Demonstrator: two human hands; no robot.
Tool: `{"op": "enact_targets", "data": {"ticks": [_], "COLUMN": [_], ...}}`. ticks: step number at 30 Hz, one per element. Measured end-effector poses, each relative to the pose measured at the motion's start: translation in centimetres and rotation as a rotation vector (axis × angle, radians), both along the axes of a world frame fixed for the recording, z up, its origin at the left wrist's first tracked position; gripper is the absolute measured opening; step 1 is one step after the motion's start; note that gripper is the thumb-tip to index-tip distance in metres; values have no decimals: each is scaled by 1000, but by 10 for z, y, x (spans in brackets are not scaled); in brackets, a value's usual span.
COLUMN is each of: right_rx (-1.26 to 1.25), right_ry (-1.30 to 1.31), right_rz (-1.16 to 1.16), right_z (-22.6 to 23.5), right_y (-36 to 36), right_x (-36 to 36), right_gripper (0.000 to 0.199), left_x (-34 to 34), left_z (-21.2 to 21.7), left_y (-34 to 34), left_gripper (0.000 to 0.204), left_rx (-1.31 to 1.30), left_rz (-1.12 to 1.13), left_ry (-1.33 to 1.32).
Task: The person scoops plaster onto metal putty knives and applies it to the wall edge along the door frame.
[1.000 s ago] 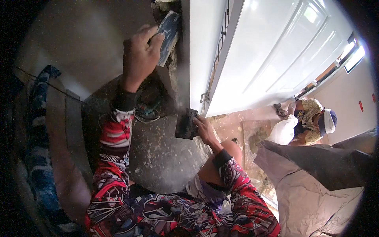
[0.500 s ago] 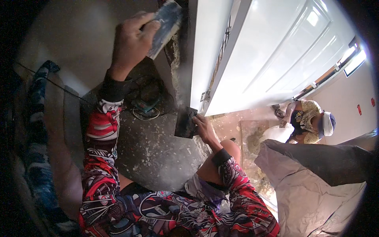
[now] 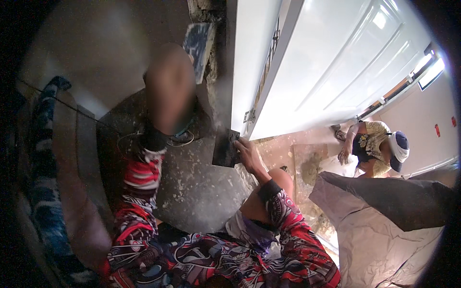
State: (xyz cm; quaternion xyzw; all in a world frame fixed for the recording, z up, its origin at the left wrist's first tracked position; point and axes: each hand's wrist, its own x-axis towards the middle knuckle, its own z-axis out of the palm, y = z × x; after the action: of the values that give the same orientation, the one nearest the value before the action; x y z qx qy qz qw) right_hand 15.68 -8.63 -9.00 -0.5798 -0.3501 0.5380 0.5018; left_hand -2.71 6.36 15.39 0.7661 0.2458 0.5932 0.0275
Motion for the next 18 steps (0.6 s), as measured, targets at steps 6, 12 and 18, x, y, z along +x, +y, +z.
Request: {"op": "enact_targets", "data": {"ticks": [6,12,18], "right_rx": [-23,21,-4], "right_ry": [47,-72,-99], "right_rz": [-20,-13,-16], "right_z": [-3,-18,-7], "right_y": [1,0,-2], "right_x": [-5,5,4], "right_gripper": [25,28,31], "left_x": [43,65,15], "left_z": [-33,-40,-7], "left_y": [-25,-13,3], "left_gripper": [6,10,17], "left_rx": [32,55,-60], "left_rz": [95,4,-141], "left_ry": [-57,-111,-182]}}
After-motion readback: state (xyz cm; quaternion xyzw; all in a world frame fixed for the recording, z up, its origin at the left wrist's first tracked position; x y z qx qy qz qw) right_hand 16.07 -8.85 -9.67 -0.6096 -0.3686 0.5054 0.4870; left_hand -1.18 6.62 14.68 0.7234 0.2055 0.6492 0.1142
